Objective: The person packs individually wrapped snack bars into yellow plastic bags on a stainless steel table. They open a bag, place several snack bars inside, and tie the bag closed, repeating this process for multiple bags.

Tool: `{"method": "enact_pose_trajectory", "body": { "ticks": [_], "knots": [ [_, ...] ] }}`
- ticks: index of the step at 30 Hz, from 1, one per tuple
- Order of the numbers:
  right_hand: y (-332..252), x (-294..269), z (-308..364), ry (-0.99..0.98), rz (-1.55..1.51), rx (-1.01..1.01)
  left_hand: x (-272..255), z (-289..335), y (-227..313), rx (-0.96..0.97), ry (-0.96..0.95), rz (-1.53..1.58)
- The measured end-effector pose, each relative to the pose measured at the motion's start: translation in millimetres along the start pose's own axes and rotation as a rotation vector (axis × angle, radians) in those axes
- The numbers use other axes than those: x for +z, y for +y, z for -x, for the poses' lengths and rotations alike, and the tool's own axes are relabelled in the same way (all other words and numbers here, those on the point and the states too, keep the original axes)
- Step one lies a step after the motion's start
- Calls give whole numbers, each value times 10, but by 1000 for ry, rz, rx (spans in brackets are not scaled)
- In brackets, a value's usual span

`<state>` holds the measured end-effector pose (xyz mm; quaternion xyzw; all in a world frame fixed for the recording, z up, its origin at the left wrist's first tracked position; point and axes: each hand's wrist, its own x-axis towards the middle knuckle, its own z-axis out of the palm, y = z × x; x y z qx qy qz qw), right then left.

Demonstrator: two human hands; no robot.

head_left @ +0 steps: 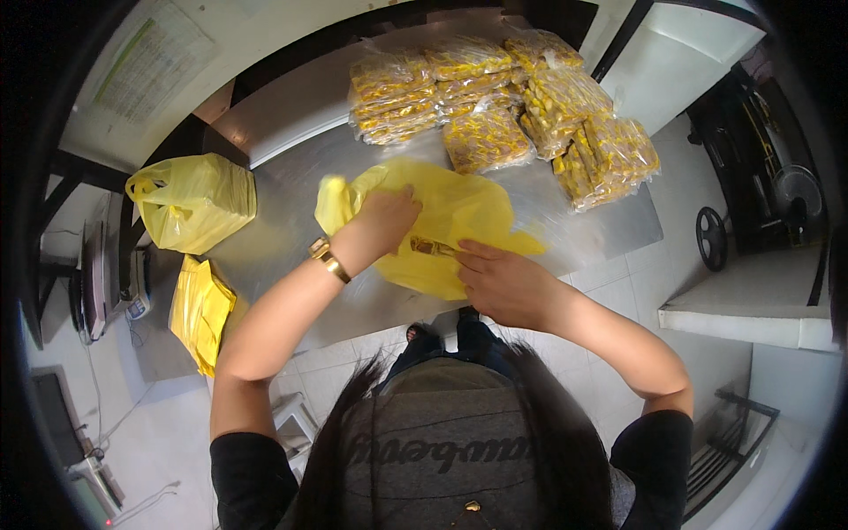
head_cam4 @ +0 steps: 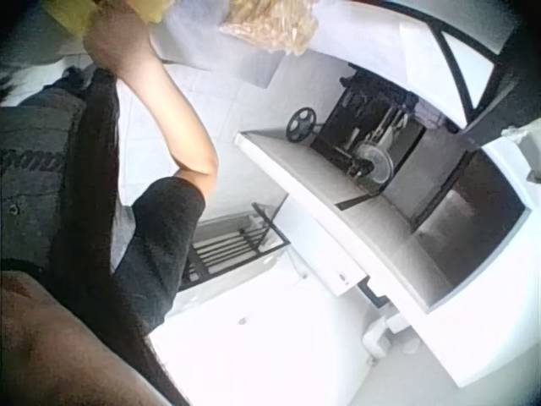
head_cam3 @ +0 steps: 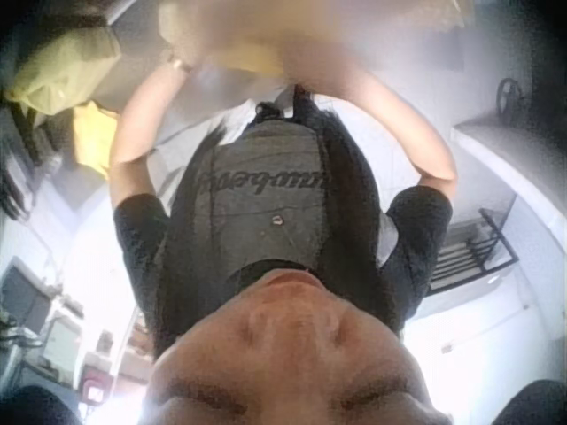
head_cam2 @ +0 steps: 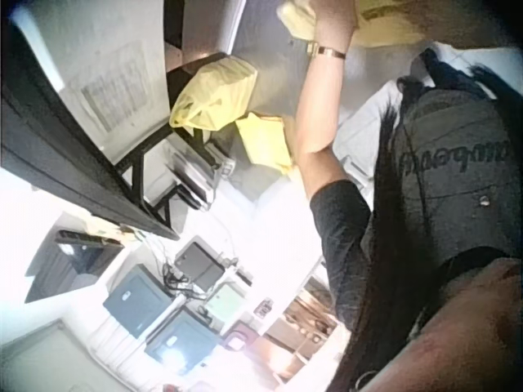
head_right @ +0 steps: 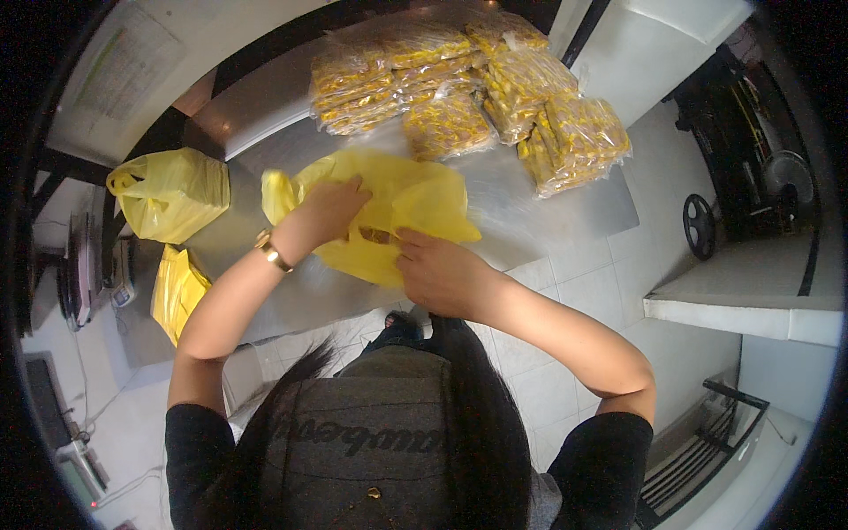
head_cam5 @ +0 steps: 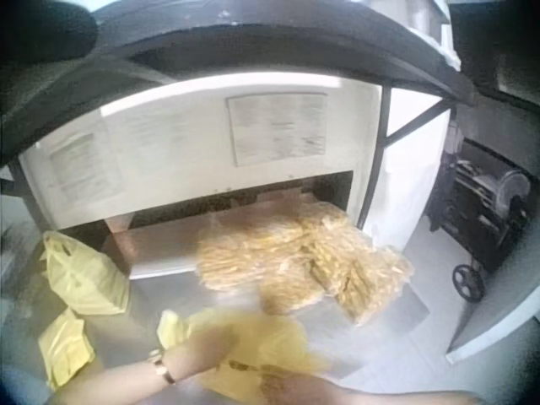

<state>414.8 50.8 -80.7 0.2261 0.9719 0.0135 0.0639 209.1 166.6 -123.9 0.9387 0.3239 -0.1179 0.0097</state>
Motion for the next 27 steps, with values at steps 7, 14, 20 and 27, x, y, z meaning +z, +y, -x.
{"method": "enact_pose_trajectory", "body": {
  "ticks": [7,14,20,27],
  "knots": [
    [52,151,-142,-7,-276,436,-701,-396,221,-520,203,272],
    [873,1150,-1035,-367,-355,520,124,-997,18,-86,620,10],
    [1043,2393,-986,415,-287,676,255,-1216,80,-123,240,89],
    [928,1131,-1008,-427,-324,669,161,-1231,-10,-299,266,54]
  ]
}}
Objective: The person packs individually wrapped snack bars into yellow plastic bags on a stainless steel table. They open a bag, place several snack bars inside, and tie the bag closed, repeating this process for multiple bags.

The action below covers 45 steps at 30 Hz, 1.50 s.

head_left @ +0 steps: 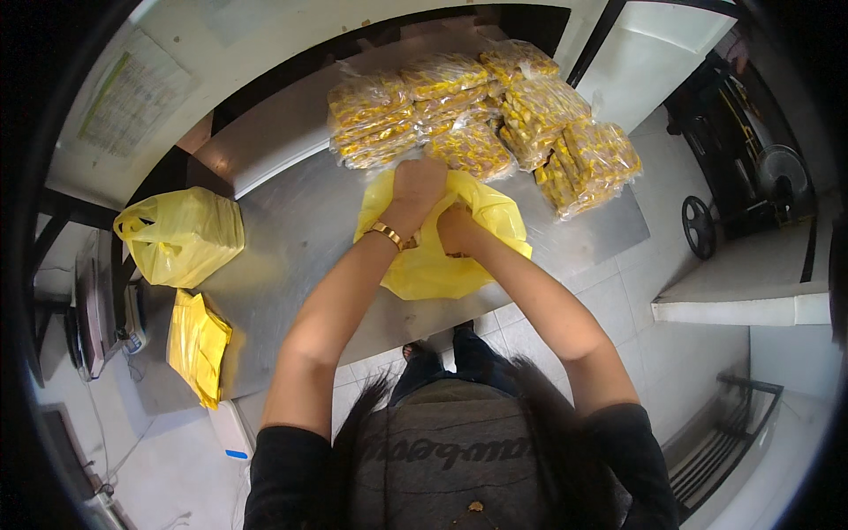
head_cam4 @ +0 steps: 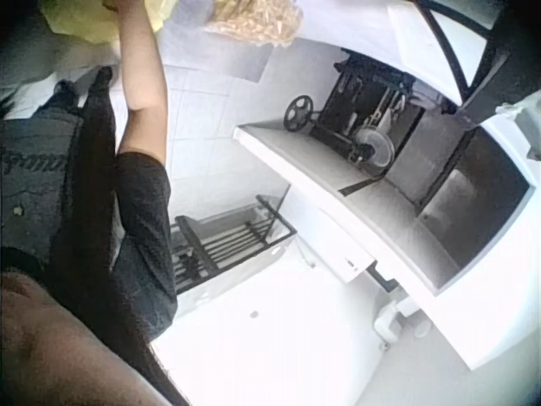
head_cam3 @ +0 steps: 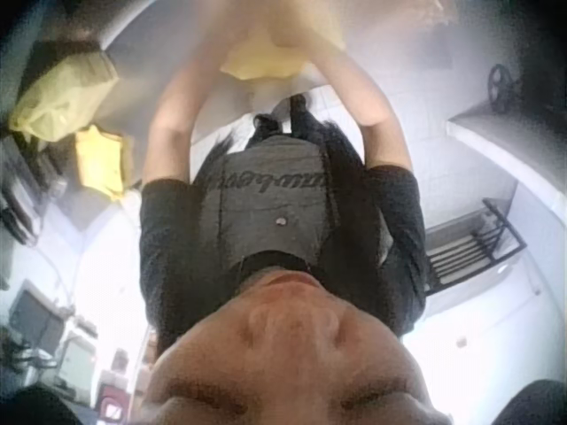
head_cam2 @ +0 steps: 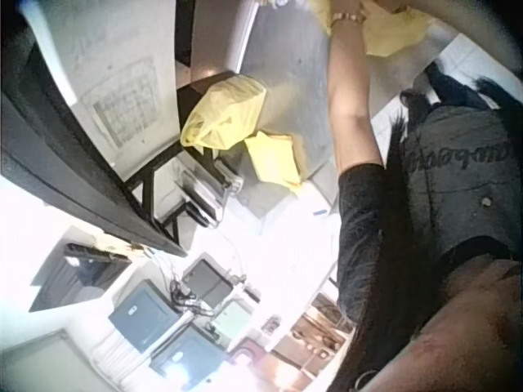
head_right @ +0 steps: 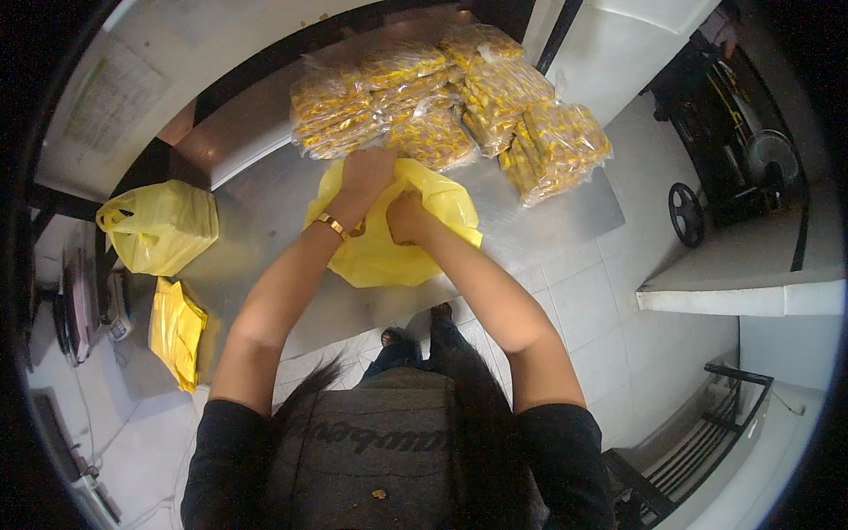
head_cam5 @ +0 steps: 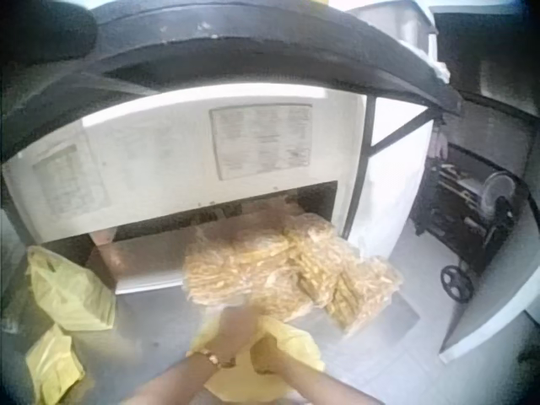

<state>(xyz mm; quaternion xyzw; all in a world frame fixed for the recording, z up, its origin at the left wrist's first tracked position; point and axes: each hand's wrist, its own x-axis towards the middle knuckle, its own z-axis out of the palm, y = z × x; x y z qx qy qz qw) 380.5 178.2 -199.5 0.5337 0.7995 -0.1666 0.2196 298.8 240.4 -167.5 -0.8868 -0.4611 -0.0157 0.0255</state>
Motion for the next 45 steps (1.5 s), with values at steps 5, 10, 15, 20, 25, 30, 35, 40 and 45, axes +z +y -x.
{"method": "enact_pose_trajectory", "body": {
  "ticks": [5,10,15,20,25,30,35,40,45],
  "knots": [
    [27,346,-167,144,-9,-64,-148,65,-69,89,62,-38],
    [48,399,-247,414,-308,-78,-300,425,-359,-11,392,-221],
    [-198,311,-641,338,-580,-305,-782,608,-607,-252,-110,139],
    [-337,502,-1036,359,-600,-321,-852,589,-566,-332,147,238],
    [-331,483,-977,243,-548,-392,-783,580,-680,-374,226,224],
    [-437,183,-347,230,-392,-371,-951,738,-717,-336,182,229],
    [16,256,443,77,-187,-238,-1021,1328,-309,-59,280,85],
    [204,457,351,175,-47,-168,-958,1754,-5,284,82,125],
    [186,334,248,-11,-66,-134,-660,1979,-194,241,-81,-95]
  ]
}}
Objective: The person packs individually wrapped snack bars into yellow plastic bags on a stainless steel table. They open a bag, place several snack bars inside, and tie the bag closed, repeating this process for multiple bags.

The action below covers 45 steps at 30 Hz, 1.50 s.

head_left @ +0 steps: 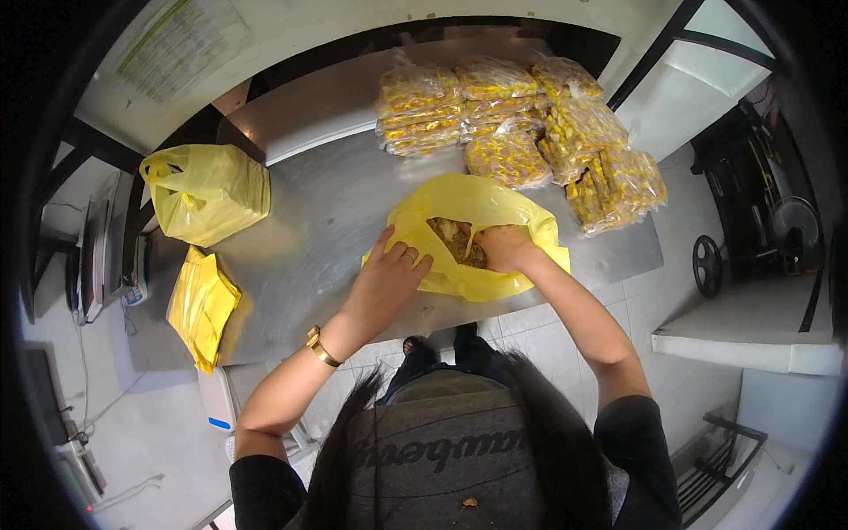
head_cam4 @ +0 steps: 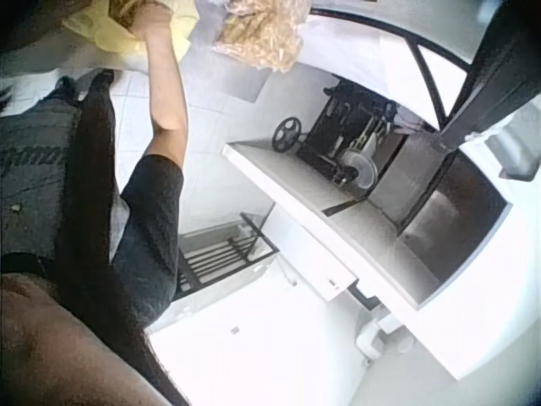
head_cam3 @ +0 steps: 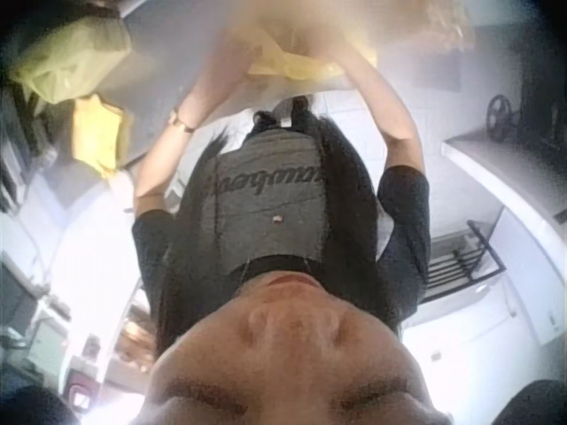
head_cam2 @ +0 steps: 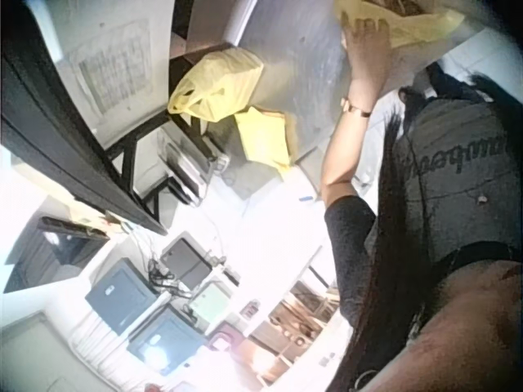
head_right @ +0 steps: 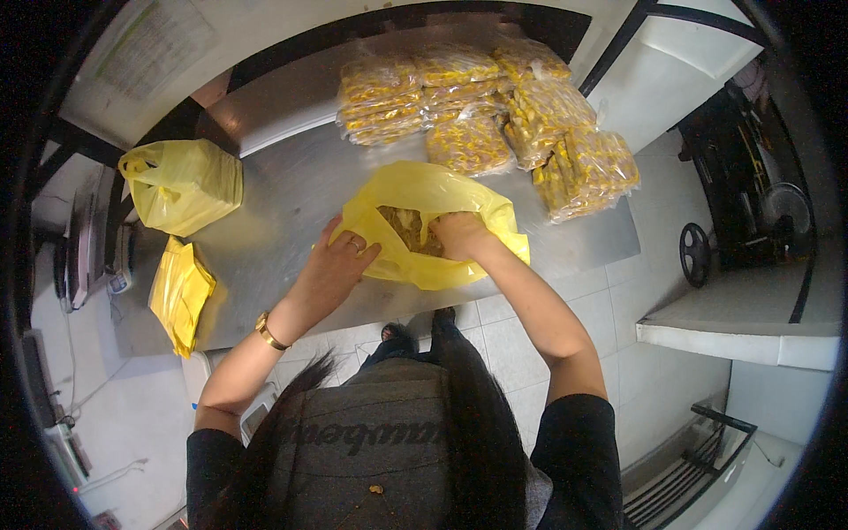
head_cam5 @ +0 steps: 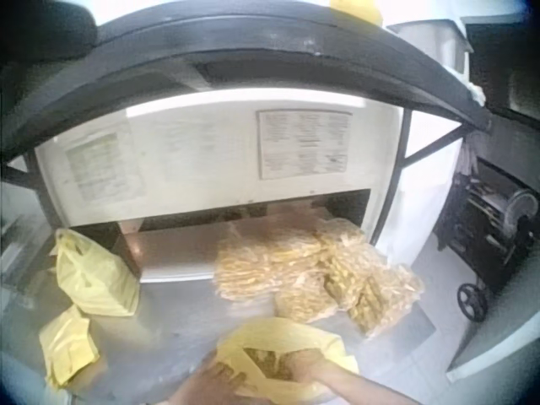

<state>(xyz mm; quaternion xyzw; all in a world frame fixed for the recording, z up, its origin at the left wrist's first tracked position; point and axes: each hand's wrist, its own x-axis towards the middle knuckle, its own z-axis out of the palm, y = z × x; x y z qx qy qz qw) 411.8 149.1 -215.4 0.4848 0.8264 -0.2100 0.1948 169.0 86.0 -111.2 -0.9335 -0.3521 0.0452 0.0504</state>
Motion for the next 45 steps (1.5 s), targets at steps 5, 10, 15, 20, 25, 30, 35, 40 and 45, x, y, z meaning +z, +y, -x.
{"method": "enact_pose_trajectory", "body": {
  "ticks": [5,10,15,20,25,30,35,40,45],
  "knots": [
    [74,22,-5,135,-44,-49,-140,102,-57,-64,-59,62],
    [69,-23,2,160,-2,-52,-364,250,-75,-229,126,323],
    [-99,-378,450,251,197,-63,-312,240,-211,-754,181,768],
    [161,-1087,692,22,309,294,-455,281,-518,-720,566,2288],
    [-171,-2048,1346,323,384,311,-1256,315,-870,-508,844,1736],
    [-134,-2213,1420,331,425,299,-1430,249,-844,-516,898,1496],
    [-45,-2169,1573,393,-10,-89,-1462,400,-564,-582,646,1468],
    [717,-2065,1436,745,-1211,-169,-1406,537,-195,-563,550,1623],
    [1594,-823,-131,521,-405,133,-1530,561,40,-612,441,1652]
  ]
}}
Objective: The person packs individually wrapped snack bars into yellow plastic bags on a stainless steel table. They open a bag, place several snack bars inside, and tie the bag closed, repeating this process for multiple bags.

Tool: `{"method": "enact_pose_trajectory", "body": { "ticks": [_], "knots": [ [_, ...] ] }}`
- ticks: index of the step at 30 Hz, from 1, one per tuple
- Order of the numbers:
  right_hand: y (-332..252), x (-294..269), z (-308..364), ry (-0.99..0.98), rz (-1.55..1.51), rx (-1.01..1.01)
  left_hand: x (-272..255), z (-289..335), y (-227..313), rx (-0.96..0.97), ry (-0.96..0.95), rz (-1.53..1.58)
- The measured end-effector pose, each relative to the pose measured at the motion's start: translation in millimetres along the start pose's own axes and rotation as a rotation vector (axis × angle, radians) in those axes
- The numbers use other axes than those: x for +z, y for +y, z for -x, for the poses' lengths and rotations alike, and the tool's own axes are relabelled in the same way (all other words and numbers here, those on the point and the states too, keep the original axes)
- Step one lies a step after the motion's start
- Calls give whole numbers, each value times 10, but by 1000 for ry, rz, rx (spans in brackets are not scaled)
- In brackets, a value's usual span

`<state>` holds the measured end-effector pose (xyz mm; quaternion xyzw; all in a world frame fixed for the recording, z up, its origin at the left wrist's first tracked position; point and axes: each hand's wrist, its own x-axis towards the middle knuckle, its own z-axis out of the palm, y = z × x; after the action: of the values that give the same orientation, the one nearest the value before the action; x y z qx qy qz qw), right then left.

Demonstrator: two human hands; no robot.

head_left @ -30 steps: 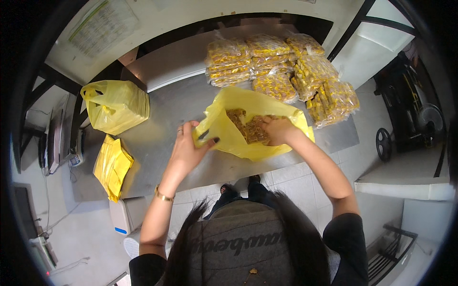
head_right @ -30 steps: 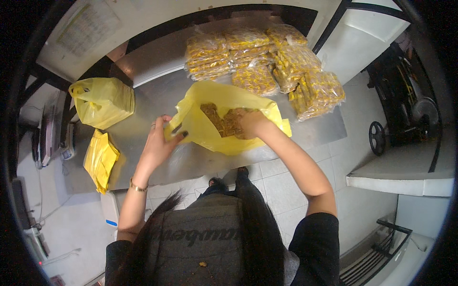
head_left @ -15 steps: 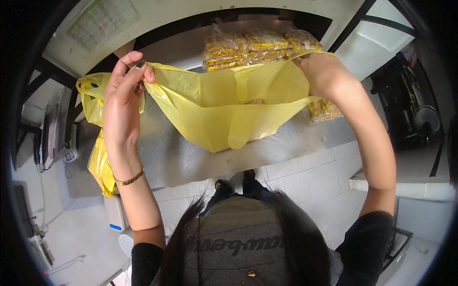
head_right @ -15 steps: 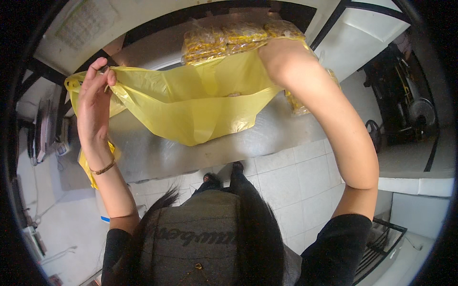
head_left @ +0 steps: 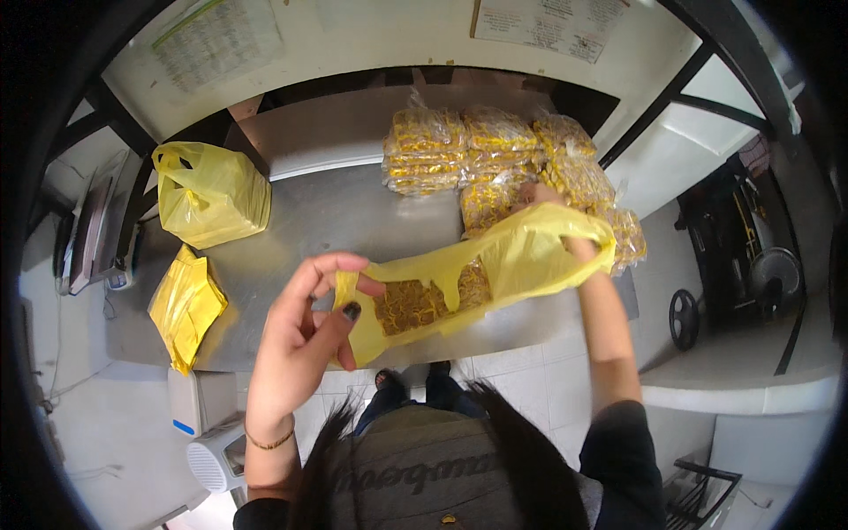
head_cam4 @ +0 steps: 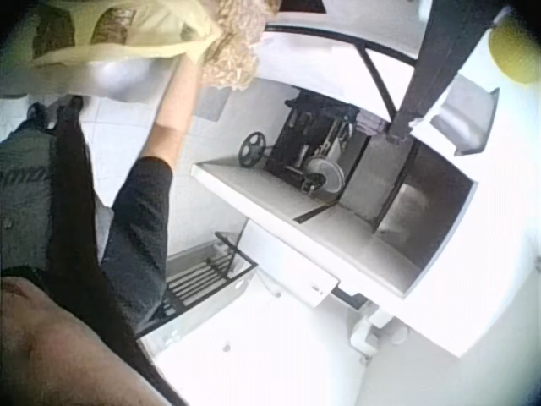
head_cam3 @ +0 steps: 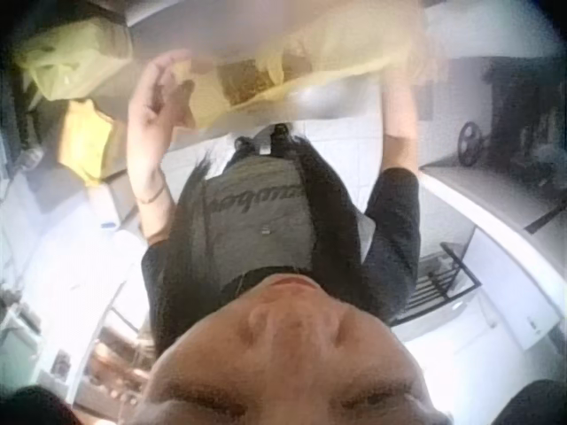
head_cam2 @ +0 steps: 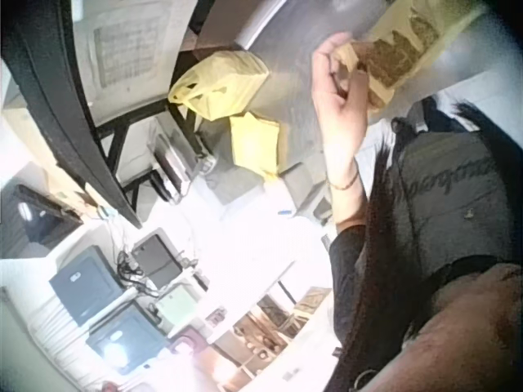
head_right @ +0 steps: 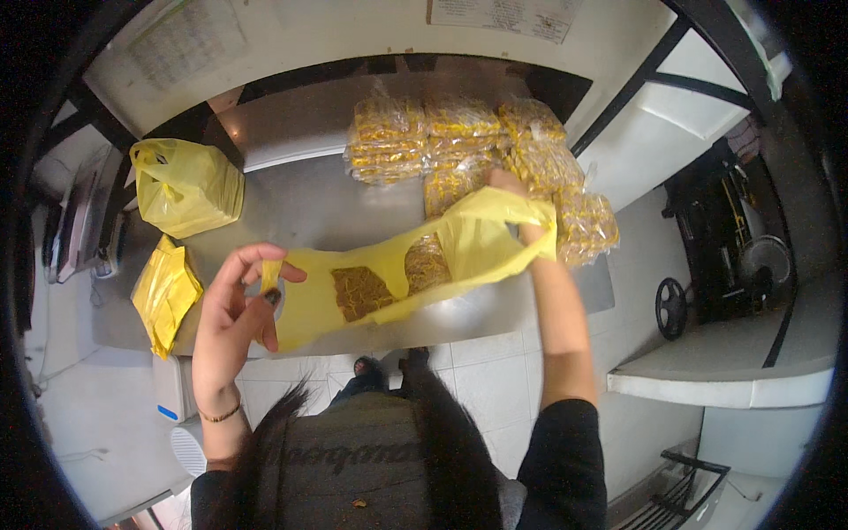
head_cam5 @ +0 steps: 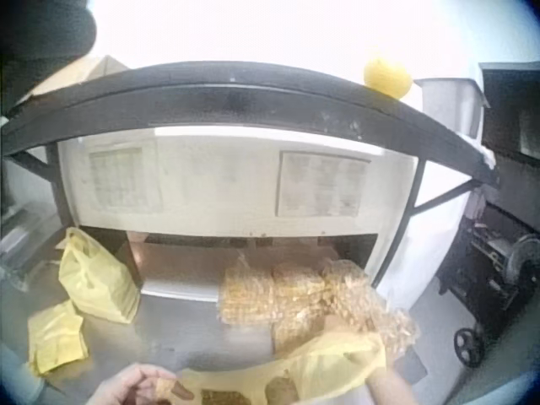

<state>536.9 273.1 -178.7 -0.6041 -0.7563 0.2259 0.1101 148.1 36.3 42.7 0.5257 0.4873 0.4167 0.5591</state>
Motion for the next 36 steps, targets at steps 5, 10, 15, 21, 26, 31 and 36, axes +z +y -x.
{"method": "enact_pose_trajectory", "body": {
  "ticks": [5,10,15,21,26,31,36],
  "knots": [
    [179,705,720,-311,200,206,12,184,-37,-52,71,8],
    [291,565,1069,-303,171,291,46,220,-59,-68,66,-7],
    [159,277,843,-255,81,274,33,246,-66,-44,84,2],
    [-336,-394,390,-74,-114,172,33,198,-42,-24,47,-3],
    [-967,-1057,307,0,-295,81,19,161,-54,4,34,-11],
    [-1444,-2093,896,217,-601,-66,-39,85,-143,41,-19,60],
    [-2133,-2003,1128,24,-996,36,-70,56,-177,79,14,63]
  ]
}}
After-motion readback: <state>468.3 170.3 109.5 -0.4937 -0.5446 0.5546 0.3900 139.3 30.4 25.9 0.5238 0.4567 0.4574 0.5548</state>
